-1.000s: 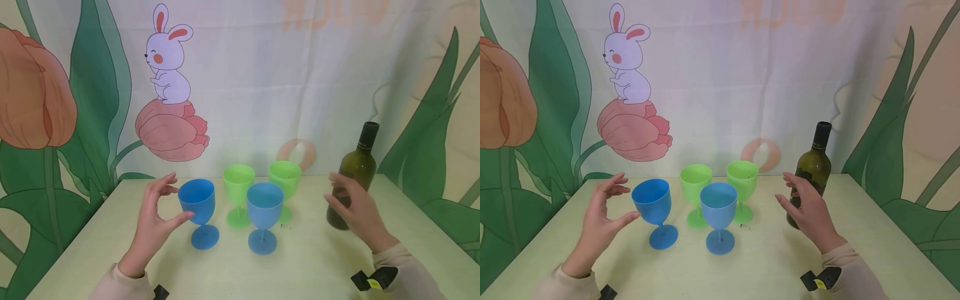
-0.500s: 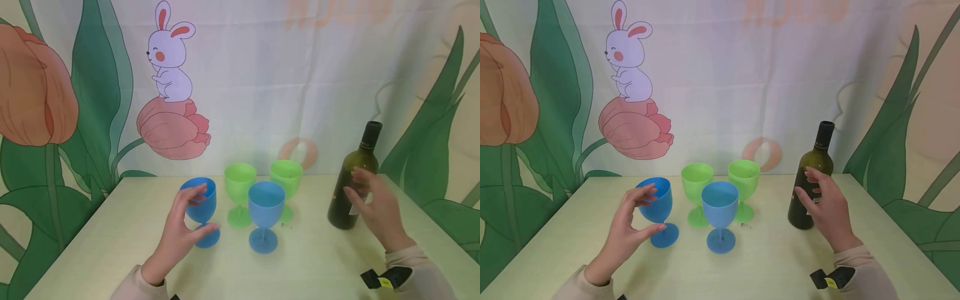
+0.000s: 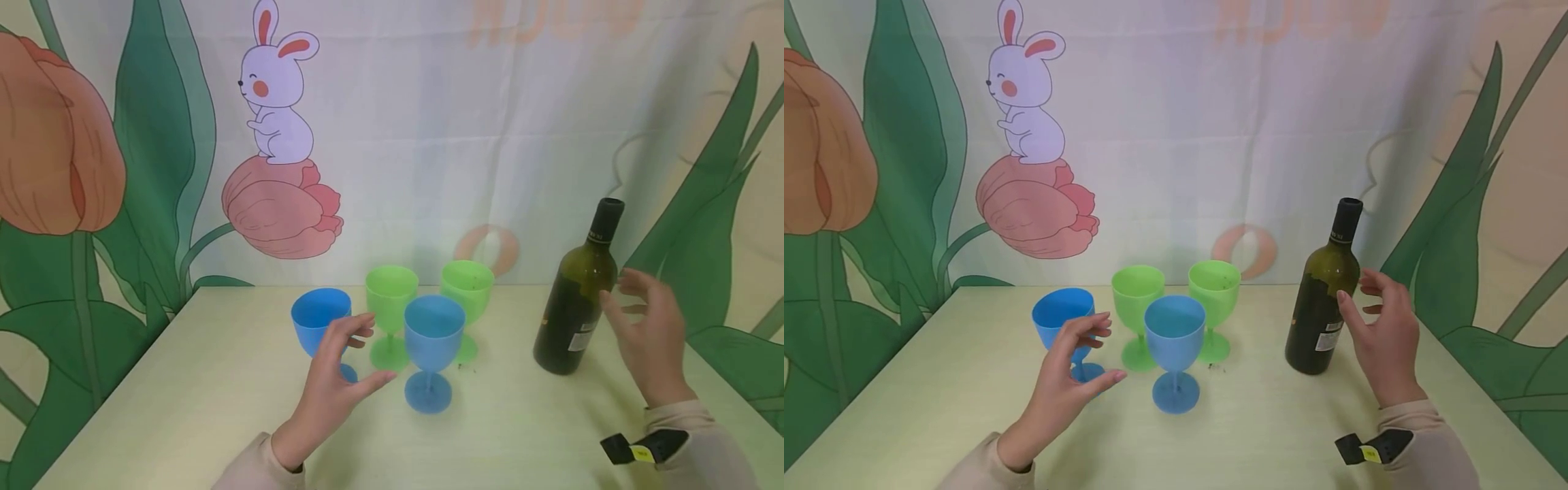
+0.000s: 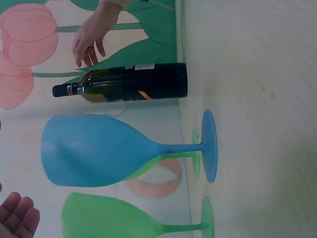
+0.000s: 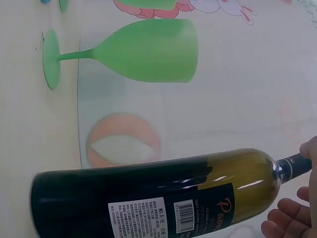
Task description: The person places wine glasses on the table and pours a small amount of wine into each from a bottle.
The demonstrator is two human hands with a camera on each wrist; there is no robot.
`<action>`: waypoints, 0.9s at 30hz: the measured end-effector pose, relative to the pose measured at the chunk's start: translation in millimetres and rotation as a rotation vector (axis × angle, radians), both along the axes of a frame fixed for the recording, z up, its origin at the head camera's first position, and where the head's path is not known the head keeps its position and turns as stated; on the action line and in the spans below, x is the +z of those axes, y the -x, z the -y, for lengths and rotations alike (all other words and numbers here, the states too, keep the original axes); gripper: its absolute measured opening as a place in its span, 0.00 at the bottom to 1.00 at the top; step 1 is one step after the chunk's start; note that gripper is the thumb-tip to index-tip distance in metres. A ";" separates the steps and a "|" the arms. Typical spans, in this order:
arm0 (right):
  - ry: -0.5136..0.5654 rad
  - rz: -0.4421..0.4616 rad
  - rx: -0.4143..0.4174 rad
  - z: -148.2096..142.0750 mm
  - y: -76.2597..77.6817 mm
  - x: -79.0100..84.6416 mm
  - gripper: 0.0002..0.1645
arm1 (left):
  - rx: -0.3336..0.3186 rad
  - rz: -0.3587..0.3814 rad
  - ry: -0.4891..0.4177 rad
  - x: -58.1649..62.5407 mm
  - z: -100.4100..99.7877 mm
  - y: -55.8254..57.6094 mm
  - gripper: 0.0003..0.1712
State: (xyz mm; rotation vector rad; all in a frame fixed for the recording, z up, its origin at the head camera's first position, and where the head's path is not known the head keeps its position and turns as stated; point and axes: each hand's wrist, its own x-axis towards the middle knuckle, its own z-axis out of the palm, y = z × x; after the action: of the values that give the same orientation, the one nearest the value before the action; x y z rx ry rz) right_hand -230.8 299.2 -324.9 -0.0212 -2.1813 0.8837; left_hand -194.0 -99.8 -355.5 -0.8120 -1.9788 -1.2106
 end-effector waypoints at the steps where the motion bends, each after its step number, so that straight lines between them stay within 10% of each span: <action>1: 0.007 0.009 -0.009 -1.3 0.6 0.3 0.30 | 0.004 0.010 0.000 -1.1 -2.9 0.5 0.44; 17: 0.068 0.243 0.135 -14.0 25.0 -1.3 0.52 | 0.022 0.436 -0.075 -15.4 -39.6 10.7 0.43; 27: 0.111 0.269 0.212 -12.6 35.3 -4.5 0.55 | 0.027 0.507 -0.104 -29.5 -52.7 25.1 0.45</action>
State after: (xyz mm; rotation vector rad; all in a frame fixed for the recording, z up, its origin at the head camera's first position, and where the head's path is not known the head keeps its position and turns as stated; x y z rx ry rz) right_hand -266.1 311.8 -329.3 0.0401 -2.4117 1.1795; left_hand -219.1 -47.1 -385.0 -0.4503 -2.2828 -1.6067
